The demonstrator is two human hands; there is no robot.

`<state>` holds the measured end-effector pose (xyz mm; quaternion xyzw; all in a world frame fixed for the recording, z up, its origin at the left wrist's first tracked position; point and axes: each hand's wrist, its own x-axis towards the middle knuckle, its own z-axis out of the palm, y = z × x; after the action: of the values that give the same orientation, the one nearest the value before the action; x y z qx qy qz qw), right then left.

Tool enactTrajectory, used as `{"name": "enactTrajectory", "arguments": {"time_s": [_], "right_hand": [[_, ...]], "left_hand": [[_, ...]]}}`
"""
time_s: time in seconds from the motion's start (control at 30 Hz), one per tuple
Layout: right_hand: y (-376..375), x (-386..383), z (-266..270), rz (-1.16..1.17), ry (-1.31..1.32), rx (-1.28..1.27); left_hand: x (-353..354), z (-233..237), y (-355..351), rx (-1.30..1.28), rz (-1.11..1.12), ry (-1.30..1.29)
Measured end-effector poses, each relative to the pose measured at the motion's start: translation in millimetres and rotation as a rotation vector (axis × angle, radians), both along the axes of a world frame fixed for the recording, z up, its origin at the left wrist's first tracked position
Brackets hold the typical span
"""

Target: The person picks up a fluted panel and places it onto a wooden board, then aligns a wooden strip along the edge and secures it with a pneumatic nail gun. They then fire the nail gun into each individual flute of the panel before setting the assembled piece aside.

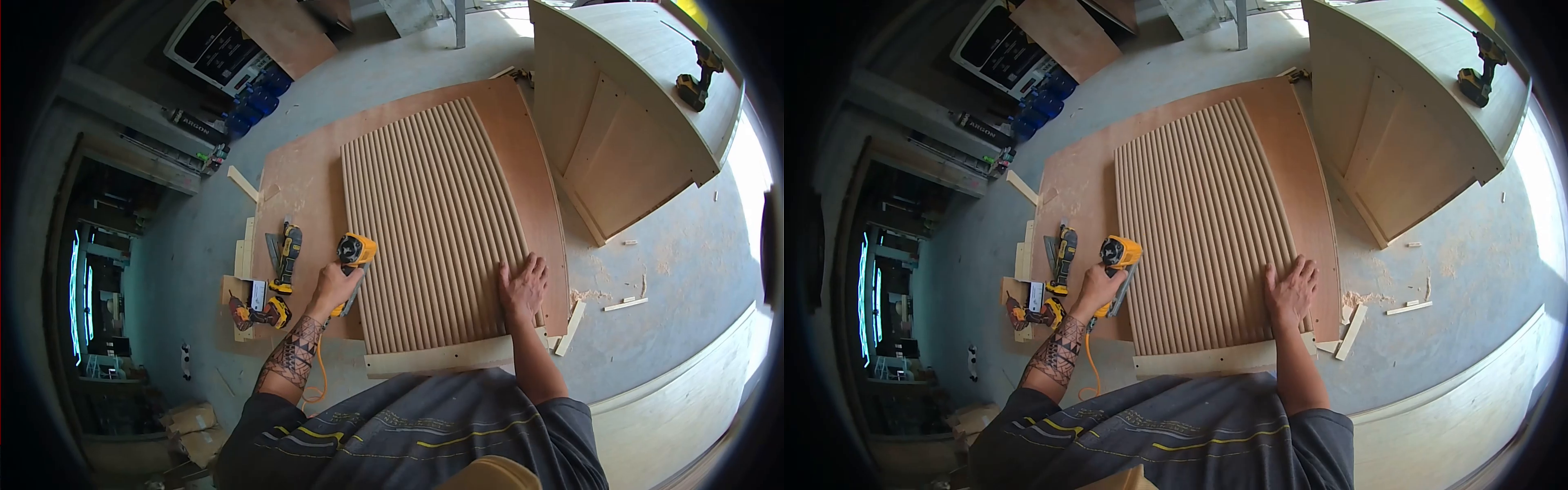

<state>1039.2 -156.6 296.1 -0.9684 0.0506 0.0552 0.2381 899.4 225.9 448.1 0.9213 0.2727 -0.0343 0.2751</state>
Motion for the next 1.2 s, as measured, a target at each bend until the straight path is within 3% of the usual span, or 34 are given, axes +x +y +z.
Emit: {"name": "enactTrajectory", "arguments": {"time_s": [0.07, 0.13, 0.27, 0.37, 0.4, 0.47, 0.53, 0.57, 0.6, 0.67, 0.7, 0.77, 0.8, 0.87, 0.93, 0.97, 1.0, 1.07, 1.2], "right_hand": [[1, 0, 0, 0.006, -0.008, -0.011], [0, 0, 1, 0.008, -0.001, 0.002], [-7, 3, -1, 0.046, 0.004, -0.012], [-35, 13, -36, 0.173, 0.016, 0.178], [-43, 5, -22, 0.171, 0.002, 0.155], [-56, -11, 17, 0.068, 0.250, 0.028], [-71, -41, 15, 0.043, 0.134, -0.138], [-90, -49, -16, 0.071, 0.089, -0.052], [-110, -54, -43, 0.102, 0.043, 0.035], [-116, -64, -37, 0.127, 0.047, 0.095], [-119, -65, -40, 0.137, 0.010, 0.086], [-116, -57, -34, 0.135, 0.011, 0.039], [-115, -51, -40, 0.113, -0.070, 0.006], [-112, -27, -48, 0.150, -0.174, -0.008], [-97, 4, -53, 0.162, -0.173, 0.041], [-88, 19, -56, 0.127, -0.164, 0.096], [-76, 35, -50, 0.204, -0.144, 0.091], [-46, 60, -25, 0.114, 0.217, 0.089], [-20, 60, -3, 0.121, 0.132, -0.096]], "left_hand": [[-31, -7, 26, 0.072, 0.038, -0.092], [-53, -8, 43, 0.093, 0.184, 0.014], [-83, -16, 60, 0.076, 0.251, 0.037], [-86, -29, 69, 0.105, 0.315, 0.129], [-89, -43, 77, 0.082, 0.311, 0.116], [-93, -90, 107, 0.175, 0.216, -0.006], [-87, -180, 151, 0.215, 0.217, -0.092], [-85, -206, 160, 0.279, 0.217, -0.159], [-86, -189, 151, 0.257, 0.226, -0.176], [-87, -124, 120, 0.266, 0.189, 0.235], [-90, -137, 120, 0.246, 0.202, 0.215], [-112, -184, 115, 0.639, 0.121, -0.082], [-118, -181, 103, 0.628, 0.154, -0.083], [-136, -167, 64, 0.328, 0.193, -0.457], [-167, -180, 21, -0.132, 0.282, -0.310], [-184, -209, -3, -0.220, 0.396, -0.279], [-197, -197, -17, -0.376, 0.414, -0.018], [-208, -165, -46, -0.779, 0.614, 0.004], [-199, -183, -64, -0.828, 0.582, -0.054]]}}
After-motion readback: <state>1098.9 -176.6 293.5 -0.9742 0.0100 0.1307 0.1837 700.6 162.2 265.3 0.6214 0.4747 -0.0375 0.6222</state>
